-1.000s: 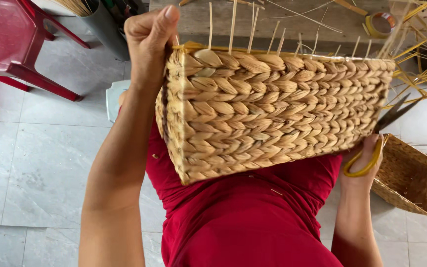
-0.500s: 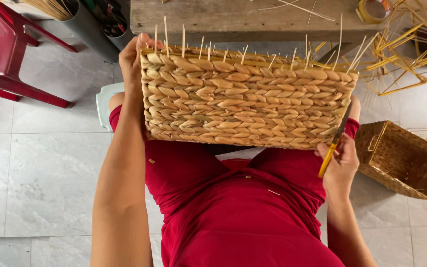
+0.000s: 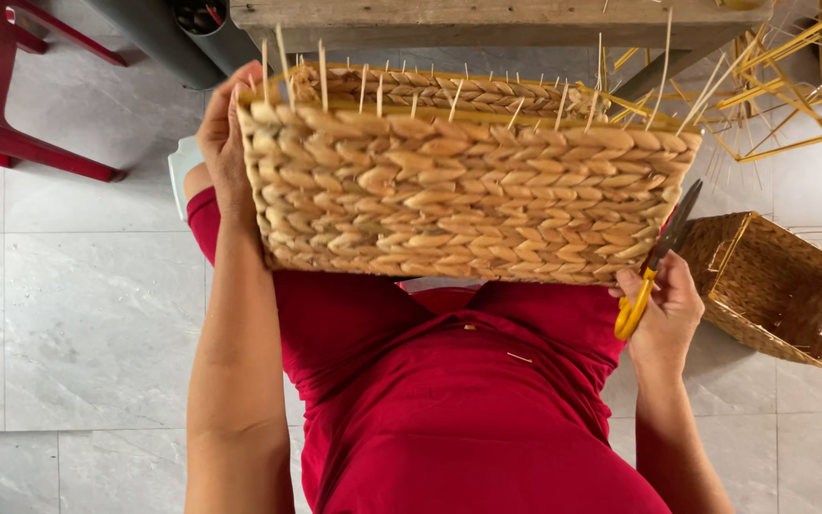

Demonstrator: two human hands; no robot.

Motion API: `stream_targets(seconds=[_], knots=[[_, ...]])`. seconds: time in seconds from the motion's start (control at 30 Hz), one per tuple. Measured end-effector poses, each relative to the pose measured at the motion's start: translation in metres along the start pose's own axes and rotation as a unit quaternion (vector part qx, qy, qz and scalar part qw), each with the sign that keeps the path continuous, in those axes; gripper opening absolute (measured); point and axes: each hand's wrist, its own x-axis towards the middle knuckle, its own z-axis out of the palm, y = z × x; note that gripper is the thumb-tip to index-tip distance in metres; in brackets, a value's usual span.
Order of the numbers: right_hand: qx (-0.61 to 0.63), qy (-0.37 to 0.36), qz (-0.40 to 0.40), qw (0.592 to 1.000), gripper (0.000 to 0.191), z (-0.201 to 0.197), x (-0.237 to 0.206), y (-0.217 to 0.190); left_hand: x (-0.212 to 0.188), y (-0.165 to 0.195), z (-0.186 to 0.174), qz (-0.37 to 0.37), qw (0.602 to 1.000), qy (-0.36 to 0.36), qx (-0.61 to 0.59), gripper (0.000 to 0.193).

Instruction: The person sits on the floor with a woven water-hyacinth basket on their lap and uses scissors to trim the protruding straw ends sticking out along the basket's rim and edges. They rotate the basket to reach each side and pull loose trimmed pieces away by hand.

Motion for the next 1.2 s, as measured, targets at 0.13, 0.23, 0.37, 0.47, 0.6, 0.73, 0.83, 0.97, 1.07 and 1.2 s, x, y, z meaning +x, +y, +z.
stream_targets(seconds=[0.13, 0.23, 0.37, 0.47, 0.6, 0.73, 0.83, 0.97, 1.07, 1.2], knots=[[0.013, -0.014, 0.008, 1.0, 0.031, -0.003, 0.01, -0.005, -0.016, 0.029, 0.016, 0.076, 0.973, 0.077, 0.205, 0.029], [-0.006, -0.011, -0.02, 1.0, 0.044, -0.009, 0.015, -0.007, -0.034, 0.049, 0.04, 0.185, 0.903, 0.138, 0.362, 0.021], [-0.096, -0.005, -0.135, 0.986, 0.053, -0.017, 0.013, -0.012, -0.084, 0.079, 0.08, 0.283, 0.845, 0.048, 0.451, 0.013], [-0.205, -0.011, -0.178, 0.962, 0.061, -0.019, 0.01, -0.023, -0.112, 0.075, 0.121, 0.223, 0.872, -0.144, 0.411, 0.013], [-0.362, -0.085, -0.215, 0.903, 0.069, -0.012, -0.004, -0.051, -0.134, 0.057, 0.164, 0.254, 0.798, -0.254, 0.484, 0.026], [-0.417, -0.163, -0.235, 0.863, 0.074, 0.0, -0.013, -0.074, -0.139, 0.042, 0.179, 0.251, 0.769, -0.248, 0.533, 0.023], [-0.438, -0.183, -0.206, 0.856, 0.072, 0.002, -0.011, -0.079, -0.14, 0.038, 0.174, 0.248, 0.791, -0.245, 0.503, 0.017], [-0.426, -0.177, -0.196, 0.865, 0.071, 0.0, -0.01, -0.07, -0.142, 0.043, 0.16, 0.211, 0.834, -0.213, 0.463, 0.016], [-0.44, -0.18, -0.232, 0.849, 0.069, -0.001, -0.01, -0.062, -0.145, 0.046, 0.162, 0.219, 0.814, -0.21, 0.495, 0.017], [-0.488, -0.197, -0.324, 0.786, 0.067, -0.008, -0.003, -0.061, -0.147, 0.039, 0.182, 0.237, 0.791, -0.199, 0.528, 0.018]])
